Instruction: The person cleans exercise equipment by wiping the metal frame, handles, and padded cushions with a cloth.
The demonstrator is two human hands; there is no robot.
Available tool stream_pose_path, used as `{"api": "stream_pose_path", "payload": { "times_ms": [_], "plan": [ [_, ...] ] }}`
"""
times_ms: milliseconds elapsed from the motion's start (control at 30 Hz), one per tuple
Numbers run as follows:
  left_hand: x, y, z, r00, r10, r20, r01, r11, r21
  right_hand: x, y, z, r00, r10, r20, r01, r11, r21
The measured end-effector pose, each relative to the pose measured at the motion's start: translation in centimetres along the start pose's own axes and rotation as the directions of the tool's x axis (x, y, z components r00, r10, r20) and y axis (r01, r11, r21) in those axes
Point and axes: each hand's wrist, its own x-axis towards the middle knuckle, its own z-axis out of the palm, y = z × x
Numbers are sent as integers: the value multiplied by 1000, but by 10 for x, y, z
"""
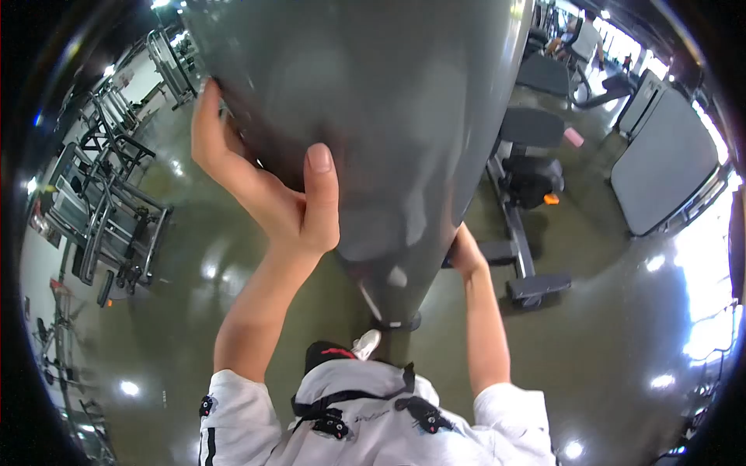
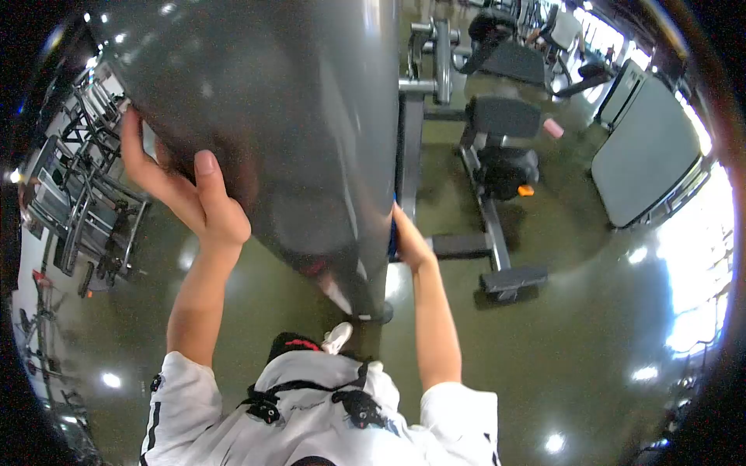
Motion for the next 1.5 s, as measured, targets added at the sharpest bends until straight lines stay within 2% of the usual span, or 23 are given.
{"api": "stream_pose_path", "payload": {
  "times_ms": [33, 167, 200, 233, 300, 367, 433, 500, 633, 700, 800, 833, 900, 933, 967, 1000, 1033, 1100, 1133, 1167, 1233, 1433, 1500],
  "plan": [
    [-1, 3, 1, 985, -169, 41, 173, 978, -119, -11, 1, 3, 997, -81, -3, 81, 995, 56],
    [0, 8, 2, 974, -227, 22, 228, 964, -133, -27, 15, -5, 919, -391, -54, 390, 920, -31],
    [1, 10, 0, 975, -215, 54, 217, 975, -44, -32, 9, 6, 816, -572, 82, 578, 814, -66],
    [3, 11, -1, 975, -205, 88, 202, 978, 45, -38, -2, 24, 811, -554, 189, 584, 751, -307],
    [0, 11, 2, 974, -217, 64, 218, 976, -10, -54, -42, 82, 473, -867, 155, 840, 392, -374],
    [1, 12, 2, 961, -259, 95, 264, 964, -44, -74, -75, 87, 518, -783, 343, 706, 166, -688],
    [2, 12, 2, 952, -297, 78, 304, 948, -96, -78, -94, 103, 430, -833, 349, 678, 43, -734],
    [0, 14, 0, 819, -553, 150, 569, 753, -330, -81, -125, 124, 271, -858, 435, 542, -237, -806],
    [-23, -7, -9, 705, -630, 325, 705, 572, -420, -86, -172, 169, 115, -823, 556, 186, -532, -826],
    [-35, -12, -15, 616, -594, 518, 780, 364, -510, -77, -190, 186, -81, -823, 562, 123, -568, -814],
    [-58, -24, -15, 528, -571, 629, 836, 220, -502, -90, -196, 224, 48, -865, 500, 1, -500, -866],
    [-64, -27, -15, 522, -568, 636, 840, 213, -499, -86, -195, 232, 25, -881, 473, -21, -473, -881],
    [-76, -35, -16, 366, -502, 784, 882, -81, -464, -74, -194, 235, 8, -897, 443, -52, -443, -895],
    [-81, -39, -13, 363, -497, 788, 882, -90, -463, -62, -193, 231, -78, -841, 536, -252, -503, -827],
    [-86, -43, -7, 226, -566, 793, 889, -214, -406, -55, -191, 228, -139, -761, 634, -446, -524, -726],
    [-92, -46, -3, 78, -614, 785, 873, -338, -352, -56, -185, 232, -113, -738, 665, -492, -539, -683],
    [-104, -51, 2, 73, -611, 789, 871, -346, -349, -55, -177, 232, -106, -739, 665, -496, -541, -679],
    [-124, -58, 10, 229, -565, 793, 848, -284, -447, -54, -160, 231, 4, -767, 642, -520, -550, -653],
    [-115, -54, 6, 227, -562, 795, 846, -292, -447, -69, -145, 256, 107, -886, 451, -145, -463, -874],
    [-107, -49, 1, 262, -516, 815, 882, -214, -419, -65, -139, 253, 115, -885, 452, -151, -465, -872],
    [-97, -43, -6, 287, -469, 835, 908, -145, -393, -49, -116, 236, -26, -793, 609, -320, -571, -756],
    [-95, -35, -13, 267, -502, 823, 854, -273, -444, -40, -46, 200, 65, -817, 573, -284, -566, -774],
    [-119, -43, -12, 496, -326, 805, 846, -27, -532, -32, -25, 185, 97, -843, 529, -234, -536, -811]
  ]
}}
